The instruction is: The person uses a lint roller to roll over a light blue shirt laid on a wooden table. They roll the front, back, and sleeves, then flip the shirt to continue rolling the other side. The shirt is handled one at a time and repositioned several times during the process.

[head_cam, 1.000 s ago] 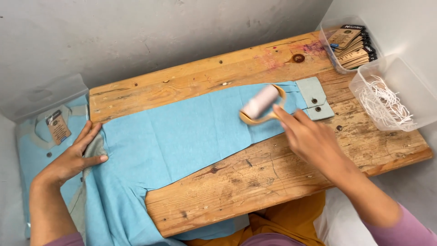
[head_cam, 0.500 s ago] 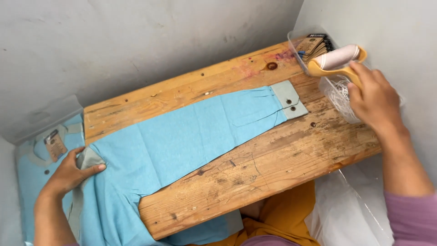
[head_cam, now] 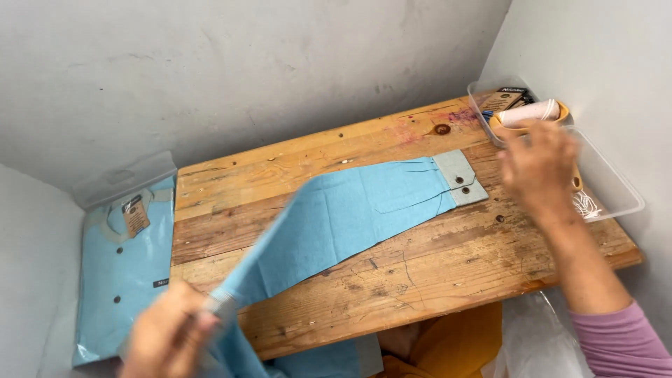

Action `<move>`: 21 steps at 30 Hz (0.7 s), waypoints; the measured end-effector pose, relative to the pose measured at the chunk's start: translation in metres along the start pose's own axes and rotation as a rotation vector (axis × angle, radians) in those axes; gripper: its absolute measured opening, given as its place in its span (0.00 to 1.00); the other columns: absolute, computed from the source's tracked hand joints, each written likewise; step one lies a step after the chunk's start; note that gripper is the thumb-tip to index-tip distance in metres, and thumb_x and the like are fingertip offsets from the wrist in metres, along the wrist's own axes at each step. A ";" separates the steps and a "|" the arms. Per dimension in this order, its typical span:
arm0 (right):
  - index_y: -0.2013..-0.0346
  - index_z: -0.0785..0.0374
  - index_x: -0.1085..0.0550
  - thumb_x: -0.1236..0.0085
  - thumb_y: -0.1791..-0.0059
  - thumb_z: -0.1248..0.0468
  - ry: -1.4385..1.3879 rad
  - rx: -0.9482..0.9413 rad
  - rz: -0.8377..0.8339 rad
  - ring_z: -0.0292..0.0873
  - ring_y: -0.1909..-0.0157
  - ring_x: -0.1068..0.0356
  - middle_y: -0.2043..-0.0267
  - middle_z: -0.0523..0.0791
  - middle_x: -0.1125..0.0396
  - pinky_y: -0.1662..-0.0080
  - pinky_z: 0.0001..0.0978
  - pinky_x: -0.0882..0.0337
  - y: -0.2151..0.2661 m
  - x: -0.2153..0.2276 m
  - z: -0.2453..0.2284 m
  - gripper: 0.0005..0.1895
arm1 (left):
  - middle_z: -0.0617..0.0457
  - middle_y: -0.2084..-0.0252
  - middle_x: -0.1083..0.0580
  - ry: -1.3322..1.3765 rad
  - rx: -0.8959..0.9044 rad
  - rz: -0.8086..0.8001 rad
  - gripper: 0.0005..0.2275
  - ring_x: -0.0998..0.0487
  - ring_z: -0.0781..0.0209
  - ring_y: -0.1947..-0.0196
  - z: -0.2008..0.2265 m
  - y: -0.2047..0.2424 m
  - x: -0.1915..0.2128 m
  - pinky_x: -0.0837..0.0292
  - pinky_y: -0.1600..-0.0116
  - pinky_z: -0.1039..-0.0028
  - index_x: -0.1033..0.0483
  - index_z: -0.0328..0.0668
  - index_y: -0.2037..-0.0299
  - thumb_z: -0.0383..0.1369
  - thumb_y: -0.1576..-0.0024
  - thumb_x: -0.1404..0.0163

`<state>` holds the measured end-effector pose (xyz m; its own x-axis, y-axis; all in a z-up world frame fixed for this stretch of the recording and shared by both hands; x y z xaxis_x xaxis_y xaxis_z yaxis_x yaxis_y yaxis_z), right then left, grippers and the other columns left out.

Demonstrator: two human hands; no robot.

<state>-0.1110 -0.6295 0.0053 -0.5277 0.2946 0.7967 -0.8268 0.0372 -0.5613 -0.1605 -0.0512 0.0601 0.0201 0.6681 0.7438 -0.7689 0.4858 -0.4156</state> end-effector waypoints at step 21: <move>0.52 0.29 0.21 0.44 0.62 0.34 -0.238 -0.151 -0.491 0.39 0.40 0.28 0.45 0.28 0.27 0.37 0.34 0.32 0.228 0.056 0.046 0.26 | 0.55 0.59 0.29 0.593 -0.340 -0.400 0.09 0.22 0.53 0.59 0.155 -0.055 -0.218 0.34 0.63 0.66 0.26 0.50 0.51 0.40 0.29 0.58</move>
<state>-0.3378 -0.6484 -0.0672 -0.1318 -0.0143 0.9912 -0.9584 0.2573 -0.1237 -0.2216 -0.3109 0.0019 0.6648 0.5484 0.5072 -0.3954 0.8345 -0.3839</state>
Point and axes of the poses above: each hand's wrist, its own y-axis away from the middle knuckle, its own x-axis out of the back of the hand, z = x × y, the point moved 2 cm from there along -y, towards the middle knuckle
